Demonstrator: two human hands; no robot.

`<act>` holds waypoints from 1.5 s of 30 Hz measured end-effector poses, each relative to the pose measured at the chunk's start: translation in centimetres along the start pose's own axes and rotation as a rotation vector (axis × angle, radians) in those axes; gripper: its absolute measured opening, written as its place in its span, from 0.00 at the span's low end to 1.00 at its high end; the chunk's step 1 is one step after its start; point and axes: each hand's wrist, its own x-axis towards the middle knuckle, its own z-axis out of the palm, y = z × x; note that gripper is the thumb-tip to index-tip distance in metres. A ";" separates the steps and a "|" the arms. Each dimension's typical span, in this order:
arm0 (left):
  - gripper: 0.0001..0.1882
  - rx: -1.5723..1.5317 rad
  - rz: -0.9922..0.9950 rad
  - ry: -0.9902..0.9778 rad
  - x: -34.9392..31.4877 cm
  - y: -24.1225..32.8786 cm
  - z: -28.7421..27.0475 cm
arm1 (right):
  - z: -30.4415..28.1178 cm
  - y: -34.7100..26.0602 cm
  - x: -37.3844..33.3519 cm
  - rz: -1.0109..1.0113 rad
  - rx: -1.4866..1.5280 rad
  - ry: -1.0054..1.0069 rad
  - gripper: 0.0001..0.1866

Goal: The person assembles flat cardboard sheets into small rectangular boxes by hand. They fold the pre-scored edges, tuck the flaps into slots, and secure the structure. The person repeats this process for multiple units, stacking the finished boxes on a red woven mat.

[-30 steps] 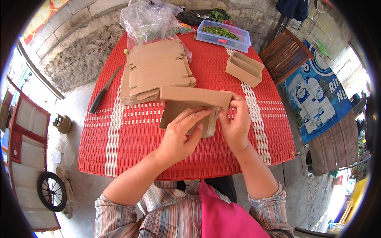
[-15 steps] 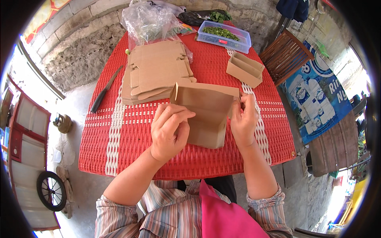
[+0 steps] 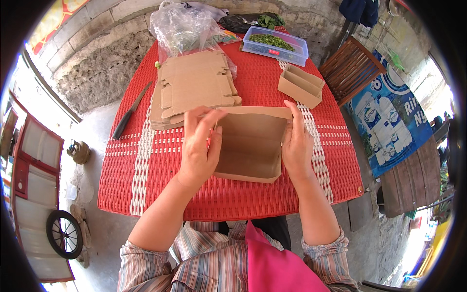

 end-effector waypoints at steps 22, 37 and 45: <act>0.11 -0.124 -0.108 -0.653 0.8 -1.8 -2.7 | -1.3 4.5 0.9 0.443 0.579 -0.571 0.22; 0.05 -0.009 -0.448 -0.049 0.1 -1.1 -0.2 | 0.0 4.8 0.6 0.768 0.845 -0.535 0.20; 0.04 0.079 -0.096 -0.222 -2.1 -1.0 3.1 | 1.6 1.1 0.0 0.756 0.949 -0.834 0.26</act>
